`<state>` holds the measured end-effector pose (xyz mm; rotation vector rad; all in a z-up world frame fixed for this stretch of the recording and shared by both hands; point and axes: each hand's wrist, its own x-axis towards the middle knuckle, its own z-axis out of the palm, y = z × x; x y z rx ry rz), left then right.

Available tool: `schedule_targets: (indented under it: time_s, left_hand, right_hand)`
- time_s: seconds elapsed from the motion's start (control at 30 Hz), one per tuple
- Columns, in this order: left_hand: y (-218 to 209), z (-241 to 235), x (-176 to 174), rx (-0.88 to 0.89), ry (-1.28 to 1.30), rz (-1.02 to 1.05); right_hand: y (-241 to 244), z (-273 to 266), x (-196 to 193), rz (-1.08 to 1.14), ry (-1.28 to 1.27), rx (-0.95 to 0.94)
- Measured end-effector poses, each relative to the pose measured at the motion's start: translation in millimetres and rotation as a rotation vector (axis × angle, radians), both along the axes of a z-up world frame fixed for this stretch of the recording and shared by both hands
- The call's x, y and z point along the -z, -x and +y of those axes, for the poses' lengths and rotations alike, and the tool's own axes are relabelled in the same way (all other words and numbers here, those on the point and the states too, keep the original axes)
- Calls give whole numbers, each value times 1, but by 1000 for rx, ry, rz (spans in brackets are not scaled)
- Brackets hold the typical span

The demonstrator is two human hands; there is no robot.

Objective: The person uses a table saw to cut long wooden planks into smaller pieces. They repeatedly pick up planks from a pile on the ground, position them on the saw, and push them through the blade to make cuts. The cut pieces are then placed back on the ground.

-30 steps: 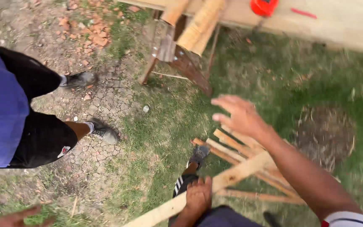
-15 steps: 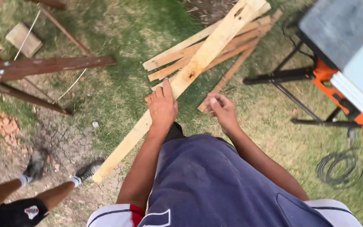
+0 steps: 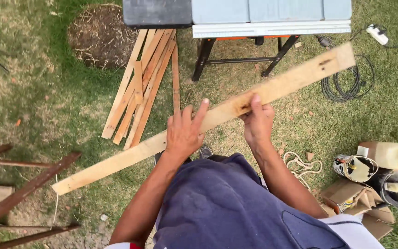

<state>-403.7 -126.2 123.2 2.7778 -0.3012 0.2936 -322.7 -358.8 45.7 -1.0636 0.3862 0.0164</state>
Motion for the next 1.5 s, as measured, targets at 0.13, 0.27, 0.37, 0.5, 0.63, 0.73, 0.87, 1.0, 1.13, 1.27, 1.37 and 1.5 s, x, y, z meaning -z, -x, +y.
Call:
schedule_targets:
  time_s: [0.13,0.27,0.37,0.5,0.63,0.73,0.87,1.0,1.13,1.27,1.37,1.5]
  left_hand:
    - [-34,23,40,70,-71,41]
    - [-124,61,53,229,-96,-55]
    - [-194,104,45,279,-113,-101]
    - [-298,149,39,373,-268,65]
    - [-367,178,56,454,-197,-57]
    - [-409,188,60,427,-190,19]
    - [-441,206,68,447,-122,101]
    - [-458,201,68,425,-86,130]
    - [-460,200,74,396,-84,78]
    - [-463,201,75,311,-92,-8]
    - [-466,198,73,242,-67,33]
    - [-467,202,94,10,-63,-11]
  right_hand:
    - [-40,-25,-31,50,-59,158]
    - [-103,-21,-16,147,120,173]
    - [-126,-17,-13,-74,594,274]
    - [-186,16,-38,-376,1516,1]
    - [-280,58,-12,-419,1877,-331]
    - [-338,63,-1,-415,1881,-543]
    - [-367,75,16,-567,1949,-501]
    - [-389,85,15,-568,1929,-464]
    - [-404,79,19,-656,1876,-425]
    - [-421,76,21,-605,1810,-480]
    - [-427,75,20,-611,1816,-452]
    - [-430,75,20,-605,1846,-433]
